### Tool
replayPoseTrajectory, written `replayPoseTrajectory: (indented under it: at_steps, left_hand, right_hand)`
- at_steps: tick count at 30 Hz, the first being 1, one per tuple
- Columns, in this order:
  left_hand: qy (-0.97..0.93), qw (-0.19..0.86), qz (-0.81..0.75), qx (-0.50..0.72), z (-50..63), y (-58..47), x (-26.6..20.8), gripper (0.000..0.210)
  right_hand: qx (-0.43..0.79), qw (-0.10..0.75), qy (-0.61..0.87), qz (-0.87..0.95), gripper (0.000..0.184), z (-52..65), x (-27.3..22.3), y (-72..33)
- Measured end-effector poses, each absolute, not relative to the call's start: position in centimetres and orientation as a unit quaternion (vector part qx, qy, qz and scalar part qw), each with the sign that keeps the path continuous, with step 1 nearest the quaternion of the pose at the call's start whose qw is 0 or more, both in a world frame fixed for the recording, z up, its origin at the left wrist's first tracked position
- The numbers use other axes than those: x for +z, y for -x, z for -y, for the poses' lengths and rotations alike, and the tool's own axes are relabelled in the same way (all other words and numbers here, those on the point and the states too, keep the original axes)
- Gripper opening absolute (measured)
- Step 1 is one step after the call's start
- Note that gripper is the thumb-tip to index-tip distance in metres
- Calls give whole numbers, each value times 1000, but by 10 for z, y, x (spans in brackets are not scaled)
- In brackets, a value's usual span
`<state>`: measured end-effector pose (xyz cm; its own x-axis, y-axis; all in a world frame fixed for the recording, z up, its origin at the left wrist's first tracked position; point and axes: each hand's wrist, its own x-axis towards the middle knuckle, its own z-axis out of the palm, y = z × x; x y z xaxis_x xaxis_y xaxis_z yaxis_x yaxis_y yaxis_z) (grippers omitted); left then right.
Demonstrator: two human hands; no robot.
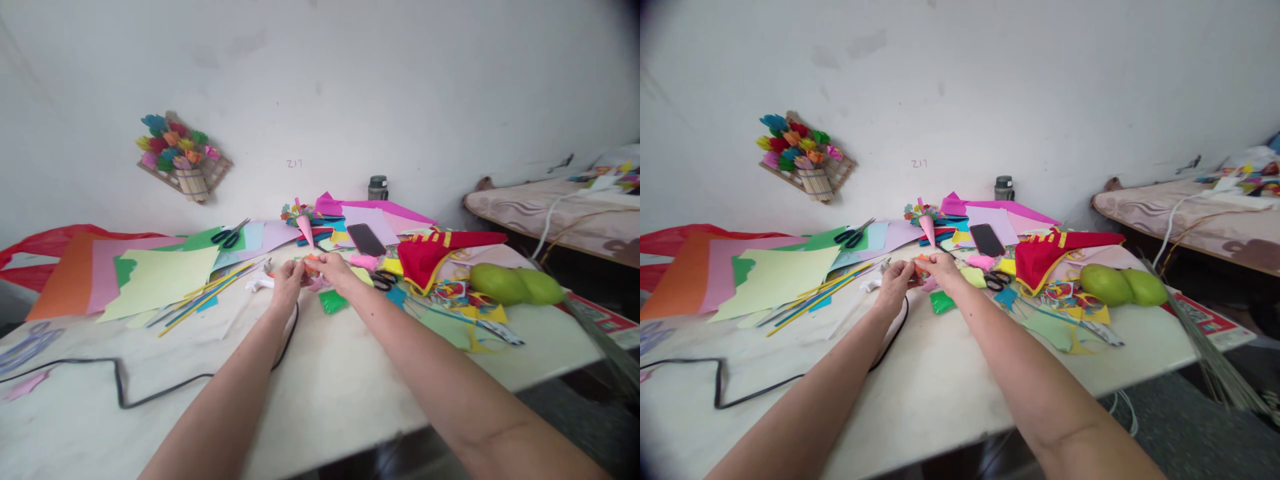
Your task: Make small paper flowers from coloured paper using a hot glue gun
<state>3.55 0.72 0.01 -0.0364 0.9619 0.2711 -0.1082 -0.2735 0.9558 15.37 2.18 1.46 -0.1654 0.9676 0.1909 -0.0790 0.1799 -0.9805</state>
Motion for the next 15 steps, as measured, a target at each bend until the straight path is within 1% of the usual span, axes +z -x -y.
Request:
replayPoseTrajectory:
  at_steps: [4, 9, 15]
  left_hand:
    - [-523, 443, -405, 604, -8, -37, 0, 36]
    - [-499, 433, -416, 625, -8, -36, 2, 37]
    - [-499, 435, -413, 626, -6, -37, 3, 35]
  right_hand:
    - [514, 509, 382, 576, 31, -22, 14, -155]
    - [544, 497, 377, 561, 41, -25, 13, -159]
    - [524, 501, 387, 570, 36, -28, 11, -159]
